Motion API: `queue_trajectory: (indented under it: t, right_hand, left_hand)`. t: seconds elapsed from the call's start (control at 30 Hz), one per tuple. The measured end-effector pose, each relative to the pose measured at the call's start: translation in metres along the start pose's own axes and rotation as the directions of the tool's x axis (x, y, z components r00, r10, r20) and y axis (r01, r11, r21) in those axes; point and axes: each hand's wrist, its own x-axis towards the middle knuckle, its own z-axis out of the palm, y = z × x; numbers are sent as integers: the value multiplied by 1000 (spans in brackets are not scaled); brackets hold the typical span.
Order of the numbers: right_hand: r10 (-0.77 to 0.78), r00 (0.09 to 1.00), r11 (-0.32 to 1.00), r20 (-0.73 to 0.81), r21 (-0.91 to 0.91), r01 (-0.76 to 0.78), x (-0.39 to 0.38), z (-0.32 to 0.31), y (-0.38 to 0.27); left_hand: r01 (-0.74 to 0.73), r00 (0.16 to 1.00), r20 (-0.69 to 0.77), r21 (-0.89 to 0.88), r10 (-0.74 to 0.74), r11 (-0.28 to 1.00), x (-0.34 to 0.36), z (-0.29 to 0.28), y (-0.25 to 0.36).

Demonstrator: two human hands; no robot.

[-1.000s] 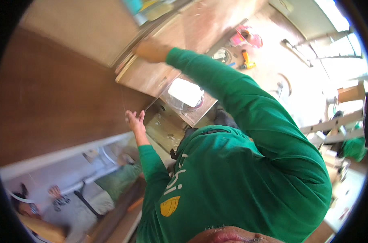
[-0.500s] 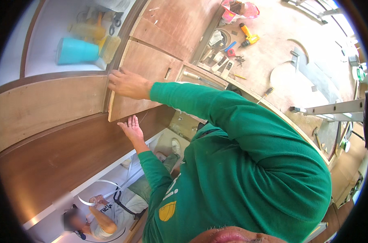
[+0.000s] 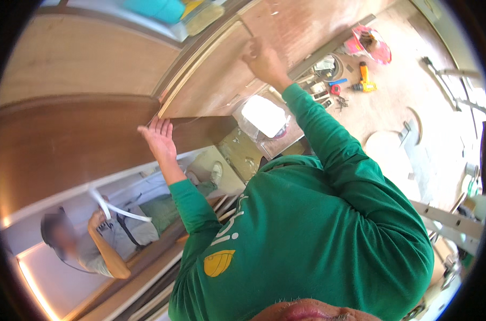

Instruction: The person uses a yellow jigsaw to cut rectangular holes into a large wooden board while sitting on the floor. After cutting, the person stands up, moves the board, and places it into a cabinet structure.

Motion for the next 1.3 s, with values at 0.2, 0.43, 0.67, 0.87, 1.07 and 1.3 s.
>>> queue_trajectory:
  t: [0.2,0.43,0.67,0.87,1.07,1.3]
  right_hand:
    - [-75,993,996,-91,-48,70,28,3,-28]
    - [-199,979,950,-41,-252,183,49,2,-21]
    - [-47,998,995,51,-91,51,29,-22,-38]
    - [206,954,975,218,35,-218,21,-26,-50]
    - [298,936,918,186,211,-335,14,-23,-44]
    - [374,914,864,159,298,-406,-7,-31,-46]
  left_hand:
    - [-164,981,101,-39,168,986,6,-4,-34]
    - [-262,964,36,307,264,915,-6,40,-75]
    - [-182,966,239,374,95,909,5,26,-116]
    - [-257,942,334,649,35,716,38,-26,-147]
    - [-306,948,168,719,271,624,-7,-12,-93]
    - [-484,875,368,676,315,555,-14,-21,-92]
